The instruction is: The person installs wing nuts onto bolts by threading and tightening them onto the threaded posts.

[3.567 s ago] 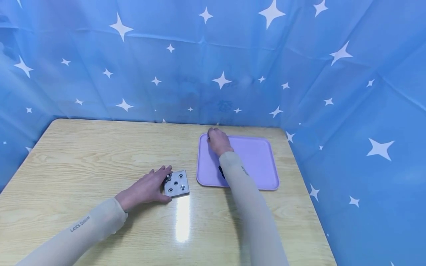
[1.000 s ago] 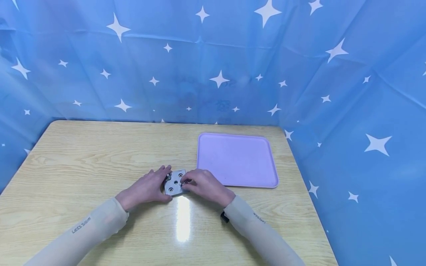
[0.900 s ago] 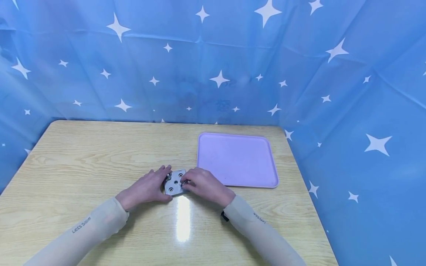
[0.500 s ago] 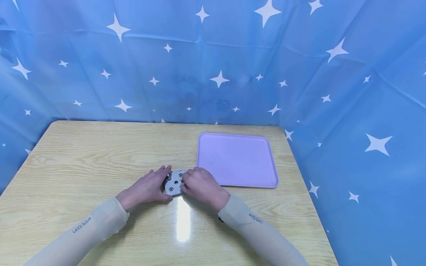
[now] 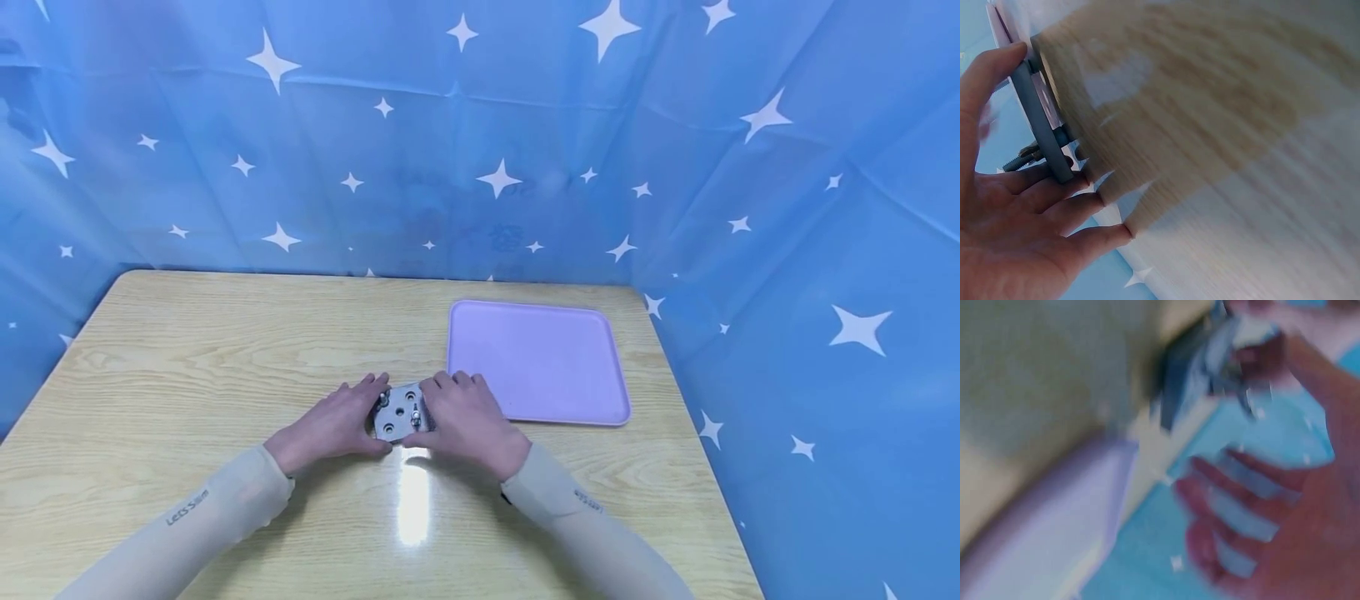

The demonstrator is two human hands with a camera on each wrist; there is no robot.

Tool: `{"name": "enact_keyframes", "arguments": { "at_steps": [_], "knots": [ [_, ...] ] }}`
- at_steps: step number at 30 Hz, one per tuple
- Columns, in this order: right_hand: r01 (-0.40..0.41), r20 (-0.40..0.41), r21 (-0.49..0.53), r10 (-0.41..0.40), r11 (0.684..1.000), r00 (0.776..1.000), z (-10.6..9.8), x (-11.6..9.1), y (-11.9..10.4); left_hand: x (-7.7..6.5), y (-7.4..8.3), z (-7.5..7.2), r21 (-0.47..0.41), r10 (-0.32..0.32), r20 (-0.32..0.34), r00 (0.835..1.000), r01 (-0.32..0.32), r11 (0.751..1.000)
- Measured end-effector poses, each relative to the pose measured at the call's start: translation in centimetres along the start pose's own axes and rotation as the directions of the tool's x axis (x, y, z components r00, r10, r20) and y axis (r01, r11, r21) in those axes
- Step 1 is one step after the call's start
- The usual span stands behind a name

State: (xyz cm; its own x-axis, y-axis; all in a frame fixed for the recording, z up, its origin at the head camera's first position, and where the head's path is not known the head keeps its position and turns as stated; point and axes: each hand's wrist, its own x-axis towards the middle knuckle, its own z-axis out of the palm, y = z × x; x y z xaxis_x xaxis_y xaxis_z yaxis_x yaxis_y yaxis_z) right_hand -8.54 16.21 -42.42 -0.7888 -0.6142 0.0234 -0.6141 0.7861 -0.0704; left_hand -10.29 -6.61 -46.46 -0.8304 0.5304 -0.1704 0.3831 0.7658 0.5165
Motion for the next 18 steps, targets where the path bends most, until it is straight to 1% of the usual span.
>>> {"name": "enact_keyframes", "arguments": {
  "at_steps": [1, 2, 4, 6, 7, 10, 12, 15, 18],
  "knots": [
    [0.056, 0.009, 0.004, -0.056, 0.998, 0.998, -0.4, -0.1, 0.4, 0.0, 0.1, 0.0, -0.002, -0.002, 0.001, 1.0, 0.002, 1.0],
    [0.125, 0.005, 0.005, -0.125, 0.992, 0.992, -0.6, -0.2, 0.8, 0.0, 0.1, 0.1, 0.0, -0.001, 0.0, 1.0, 0.001, 1.0],
    [0.258, -0.009, -0.019, -0.258, 0.966, 0.966, -0.9, -0.2, 1.4, 0.0, 0.2, 0.0, 0.0, -0.007, 0.004, 1.0, 0.007, 1.0],
    [0.343, -0.027, -0.055, -0.345, 0.938, 0.938, -0.8, -0.1, 1.7, 0.0, 0.3, 0.0, -0.008, -0.016, 0.011, 1.0, 0.016, 1.0],
    [0.36, -0.034, -0.072, -0.363, 0.93, 0.931, -0.8, 0.0, 1.7, 0.0, 0.3, 0.0, -0.011, -0.018, 0.013, 1.0, 0.018, 1.0],
    [0.365, -0.05, -0.127, -0.373, 0.922, 0.926, -0.4, 0.2, 1.6, 0.1, 0.4, 0.0, -0.019, -0.022, 0.019, 1.0, 0.022, 1.0],
    [0.358, -0.084, -0.141, -0.371, 0.923, 0.925, -0.1, 0.4, 1.6, 0.1, 0.4, 0.0, -0.018, -0.02, 0.02, 1.0, 0.02, 1.0],
    [0.31, -0.138, -0.146, -0.33, 0.939, 0.934, 0.6, 0.5, 1.4, 0.0, 0.4, -0.1, -0.013, -0.016, 0.017, 1.0, 0.016, 1.0],
    [0.234, -0.206, -0.161, -0.265, 0.959, 0.942, 1.4, 0.6, 1.0, 0.0, 0.3, 0.0, 0.0, -0.009, 0.007, 1.0, 0.009, 1.0]
  ]
}}
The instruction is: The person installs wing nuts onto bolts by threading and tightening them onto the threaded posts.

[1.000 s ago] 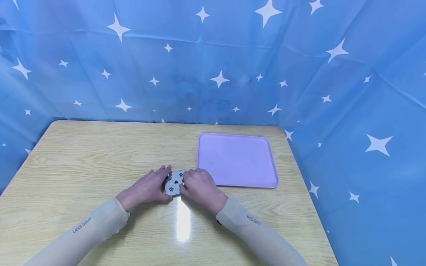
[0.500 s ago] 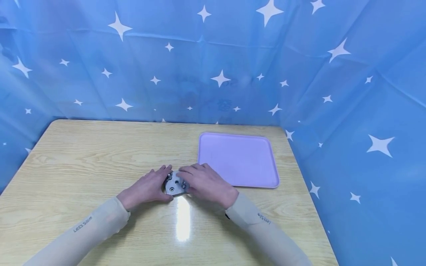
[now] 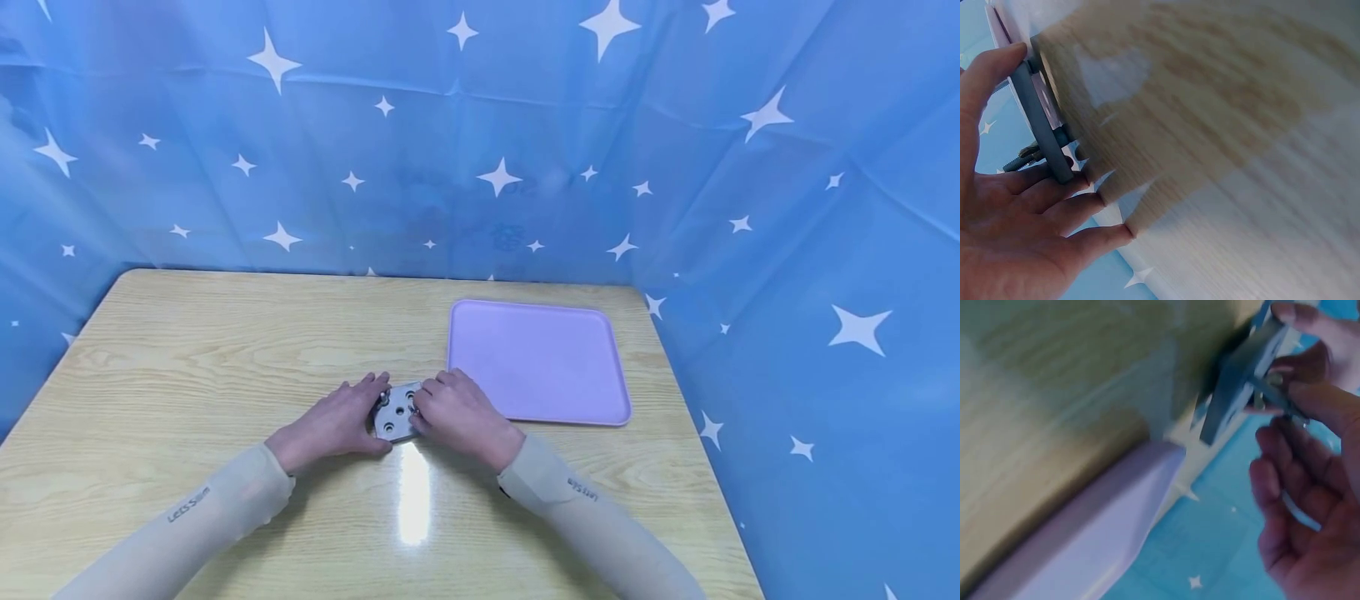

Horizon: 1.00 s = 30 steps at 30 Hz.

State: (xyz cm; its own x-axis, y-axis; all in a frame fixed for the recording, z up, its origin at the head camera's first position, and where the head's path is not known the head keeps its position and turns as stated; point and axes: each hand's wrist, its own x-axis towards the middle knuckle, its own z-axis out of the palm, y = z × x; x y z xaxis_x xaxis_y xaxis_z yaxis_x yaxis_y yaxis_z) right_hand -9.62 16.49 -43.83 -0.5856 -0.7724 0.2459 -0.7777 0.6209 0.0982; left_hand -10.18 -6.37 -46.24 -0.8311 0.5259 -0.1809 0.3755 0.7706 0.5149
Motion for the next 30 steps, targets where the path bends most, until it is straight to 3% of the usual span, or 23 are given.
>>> {"name": "enact_keyframes", "arguments": {
  "at_steps": [4, 6, 11, 13, 15, 18, 20, 25, 30],
  "knots": [
    [-0.09, -0.088, -0.058, 0.085, 0.994, 0.992, 0.8, 0.0, -0.9, 0.0, 0.0, 0.1, 0.012, 0.004, -0.005, 1.0, -0.004, 1.0],
    [-0.133, -0.096, -0.068, 0.126, 0.989, 0.987, 0.9, -0.1, -1.3, -0.1, 0.1, 0.1, 0.013, 0.004, -0.005, 1.0, -0.004, 1.0],
    [-0.212, 0.037, -0.038, 0.214, 0.976, 0.976, -0.3, -0.4, -1.5, -0.1, 0.0, 0.2, 0.012, 0.003, -0.002, 1.0, -0.003, 1.0],
    [-0.17, 0.108, -0.003, 0.169, 0.985, 0.98, -1.1, -0.5, -1.1, -0.1, 0.0, 0.2, 0.012, 0.004, -0.005, 1.0, -0.003, 1.0],
    [-0.079, 0.155, 0.032, 0.073, 0.996, 0.985, -1.8, -0.5, -0.5, -0.1, -0.1, 0.2, 0.013, 0.006, -0.01, 1.0, -0.006, 1.0],
    [0.072, 0.172, 0.056, -0.081, 0.996, 0.982, -2.3, -0.5, 0.2, -0.1, -0.1, 0.2, 0.013, 0.002, -0.012, 1.0, -0.002, 1.0],
    [0.123, 0.157, 0.041, -0.128, 0.992, 0.979, -2.2, -0.4, 0.4, -0.1, 0.0, 0.2, 0.011, -0.003, -0.006, 1.0, 0.003, 1.0],
    [0.109, 0.104, -0.001, -0.108, 0.994, 0.989, -1.3, -0.3, 0.4, 0.0, 0.0, 0.3, 0.012, -0.009, 0.005, 1.0, 0.009, 1.0],
    [0.012, 0.018, -0.009, -0.012, 1.0, 1.0, -0.2, -0.3, -0.3, 0.0, 0.1, 0.3, 0.018, -0.004, -0.002, 1.0, 0.004, 1.0]
  ]
}}
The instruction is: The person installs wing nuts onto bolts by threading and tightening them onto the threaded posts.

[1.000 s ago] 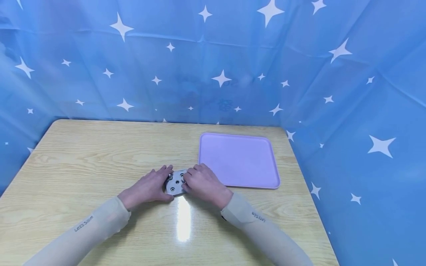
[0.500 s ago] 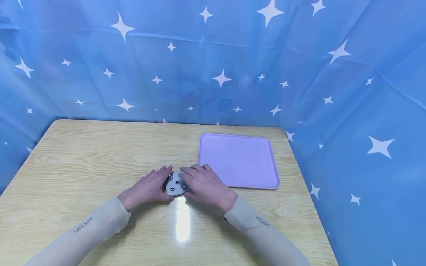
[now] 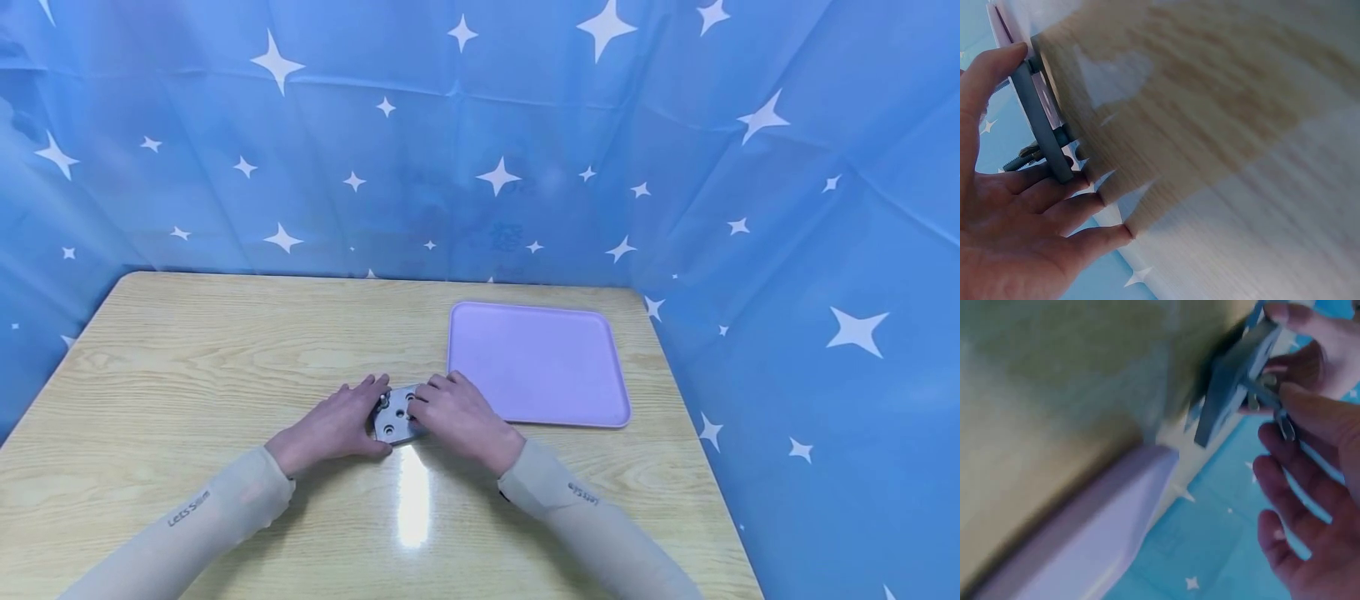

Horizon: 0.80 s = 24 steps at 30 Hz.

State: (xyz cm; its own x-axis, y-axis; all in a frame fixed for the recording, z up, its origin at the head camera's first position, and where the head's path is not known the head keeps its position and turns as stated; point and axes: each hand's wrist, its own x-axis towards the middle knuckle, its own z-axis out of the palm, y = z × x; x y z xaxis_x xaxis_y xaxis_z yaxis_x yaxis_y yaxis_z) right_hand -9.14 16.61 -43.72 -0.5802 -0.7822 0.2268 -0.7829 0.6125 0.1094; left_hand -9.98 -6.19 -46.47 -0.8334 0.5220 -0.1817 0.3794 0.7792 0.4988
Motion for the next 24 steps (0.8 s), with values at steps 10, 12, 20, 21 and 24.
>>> {"name": "enact_keyframes", "arguments": {
  "at_steps": [10, 12, 20, 21, 24],
  "knots": [
    [-0.248, -0.105, -0.009, 0.245, 0.969, 0.964, 1.1, -0.1, -1.9, 0.0, 0.1, 0.1, 0.013, 0.012, -0.007, 1.0, -0.012, 1.0],
    [-0.266, -0.063, -0.015, 0.265, 0.964, 0.962, 0.9, -0.3, -2.0, 0.0, 0.1, 0.1, 0.013, 0.017, -0.009, 1.0, -0.017, 1.0],
    [-0.026, 0.174, 0.093, 0.009, 0.995, 0.985, -1.9, -0.7, 0.4, 0.0, 0.0, 0.0, 0.004, 0.02, -0.016, 1.0, -0.02, 1.0],
    [0.024, 0.175, 0.098, -0.041, 0.995, 0.984, -2.1, -0.7, 0.7, 0.0, 0.0, 0.0, 0.004, 0.016, -0.015, 1.0, -0.016, 1.0],
    [0.115, 0.147, 0.066, -0.124, 0.991, 0.981, -2.2, -0.6, 1.1, 0.1, 0.0, 0.0, 0.004, 0.011, -0.013, 1.0, -0.011, 1.0]
  ]
}}
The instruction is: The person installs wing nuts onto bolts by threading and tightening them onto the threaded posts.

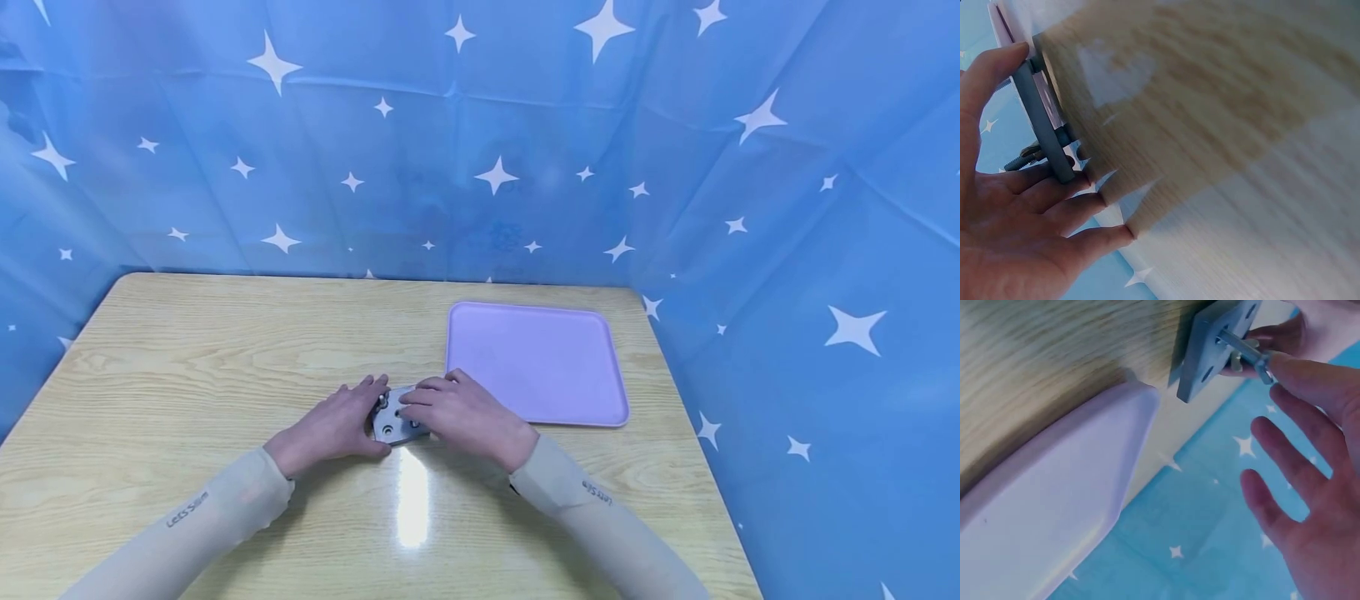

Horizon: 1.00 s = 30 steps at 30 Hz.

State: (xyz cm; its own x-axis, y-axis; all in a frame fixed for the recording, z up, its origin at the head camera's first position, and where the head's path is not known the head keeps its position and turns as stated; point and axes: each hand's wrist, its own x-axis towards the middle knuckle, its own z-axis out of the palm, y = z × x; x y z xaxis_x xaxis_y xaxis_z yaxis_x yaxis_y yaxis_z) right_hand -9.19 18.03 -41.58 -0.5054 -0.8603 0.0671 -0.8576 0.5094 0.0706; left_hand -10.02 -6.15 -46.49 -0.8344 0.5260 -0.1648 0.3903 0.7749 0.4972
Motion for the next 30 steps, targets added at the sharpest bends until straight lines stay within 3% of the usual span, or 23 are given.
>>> {"name": "enact_keyframes", "arguments": {
  "at_steps": [5, 12, 15, 21, 26, 30],
  "knots": [
    [0.021, -0.026, -0.052, -0.022, 0.998, 0.999, 0.4, 0.3, 0.0, 0.0, 0.0, 0.1, -0.002, -0.01, 0.01, 1.0, 0.01, 1.0],
    [-0.051, -0.116, -0.074, 0.043, 0.996, 0.992, 1.5, 0.9, -0.8, 0.0, -0.1, 0.1, 0.0, -0.014, 0.012, 1.0, 0.014, 1.0],
    [-0.121, -0.182, -0.074, 0.106, 0.99, 0.978, 2.3, 1.2, -1.4, 0.0, 0.0, 0.0, -0.003, -0.018, 0.015, 1.0, 0.018, 1.0],
    [-0.264, -0.273, 0.073, 0.274, 0.962, 0.922, 3.1, 1.4, -2.8, 0.0, 0.0, 0.0, 0.008, -0.01, 0.013, 1.0, 0.01, 1.0],
    [-0.327, -0.215, 0.143, 0.352, 0.934, 0.911, 2.9, 1.3, -3.2, -0.1, 0.1, 0.0, 0.007, 0.0, 0.004, 1.0, 0.0, 1.0],
    [-0.277, -0.084, 0.122, 0.288, 0.953, 0.954, 1.7, 0.8, -2.4, -0.2, 0.1, 0.0, 0.003, 0.006, 0.005, 1.0, -0.007, 1.0]
  ]
}}
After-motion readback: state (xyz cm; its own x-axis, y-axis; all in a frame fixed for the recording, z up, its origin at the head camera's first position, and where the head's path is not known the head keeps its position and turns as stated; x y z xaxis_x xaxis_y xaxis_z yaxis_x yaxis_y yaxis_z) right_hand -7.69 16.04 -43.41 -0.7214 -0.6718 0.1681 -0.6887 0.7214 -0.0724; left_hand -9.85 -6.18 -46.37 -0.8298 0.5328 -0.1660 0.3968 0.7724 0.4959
